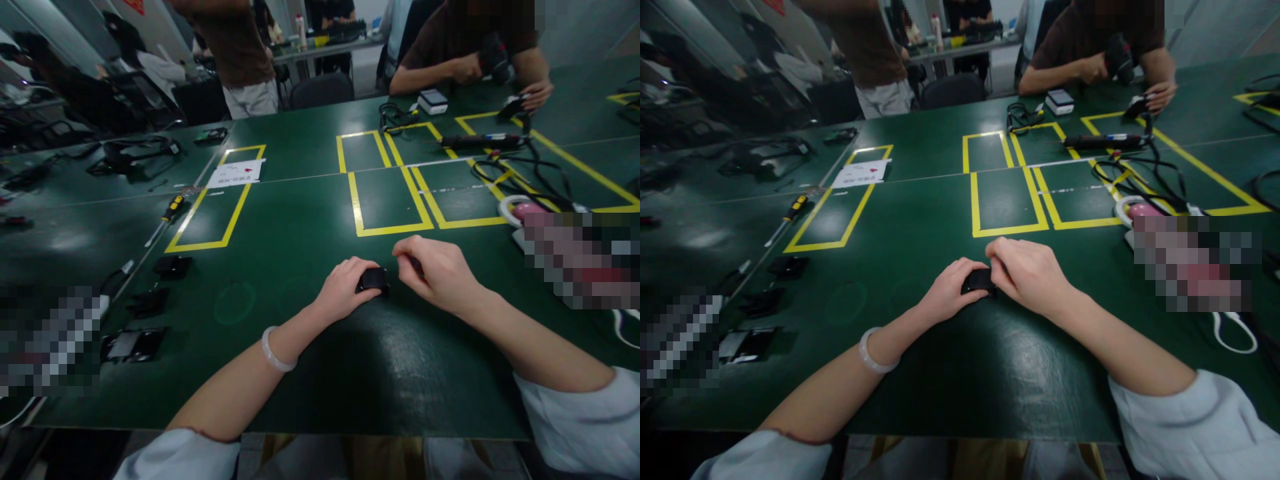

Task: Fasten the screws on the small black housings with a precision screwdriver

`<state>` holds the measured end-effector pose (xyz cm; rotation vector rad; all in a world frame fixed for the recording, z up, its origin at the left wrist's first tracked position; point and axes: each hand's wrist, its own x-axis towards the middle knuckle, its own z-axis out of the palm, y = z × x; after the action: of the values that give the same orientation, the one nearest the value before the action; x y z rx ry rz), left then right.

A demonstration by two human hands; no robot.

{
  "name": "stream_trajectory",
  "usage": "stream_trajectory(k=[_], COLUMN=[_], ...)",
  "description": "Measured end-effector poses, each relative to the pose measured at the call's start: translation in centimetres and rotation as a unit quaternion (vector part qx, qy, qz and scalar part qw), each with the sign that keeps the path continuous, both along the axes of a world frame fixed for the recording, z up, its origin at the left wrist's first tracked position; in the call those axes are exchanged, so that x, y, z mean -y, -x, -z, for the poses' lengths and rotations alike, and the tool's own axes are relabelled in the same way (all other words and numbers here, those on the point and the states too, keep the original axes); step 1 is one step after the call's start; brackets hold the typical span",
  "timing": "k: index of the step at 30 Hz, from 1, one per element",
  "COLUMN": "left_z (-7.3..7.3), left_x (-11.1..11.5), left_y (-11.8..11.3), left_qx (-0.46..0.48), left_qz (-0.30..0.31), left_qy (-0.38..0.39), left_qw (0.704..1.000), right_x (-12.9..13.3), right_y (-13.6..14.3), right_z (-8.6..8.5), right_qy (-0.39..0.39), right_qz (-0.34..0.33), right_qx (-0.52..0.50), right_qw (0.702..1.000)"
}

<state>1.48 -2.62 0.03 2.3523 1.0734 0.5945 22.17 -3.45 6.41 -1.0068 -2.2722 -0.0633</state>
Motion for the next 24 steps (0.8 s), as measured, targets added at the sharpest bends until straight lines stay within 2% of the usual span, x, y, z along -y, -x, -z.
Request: stream_trajectory(k=[7, 17, 24], left_z=[0.1, 0.0, 0.2], left_x=[-0.1, 0.0, -0.1], left_y=[0.0, 0.0, 0.0], left_qx=[-0.005, -0.002, -0.001], left_qz=[-0.001, 0.001, -0.002], left_qy=[0.002, 0.005, 0.003], left_qw=[1.0, 1.0, 1.0], right_x=[0.2, 0.2, 0.5], right_y=[-0.2, -0.3, -0.5], right_z=[-0.5, -1.3, -1.7], right_qy=[0.038, 0.067, 0.072], right_qz=[0.031, 0.001, 0.029], right_qx=[0.031, 0.059, 0.092], right_qw=[0.998, 0.996, 0.993])
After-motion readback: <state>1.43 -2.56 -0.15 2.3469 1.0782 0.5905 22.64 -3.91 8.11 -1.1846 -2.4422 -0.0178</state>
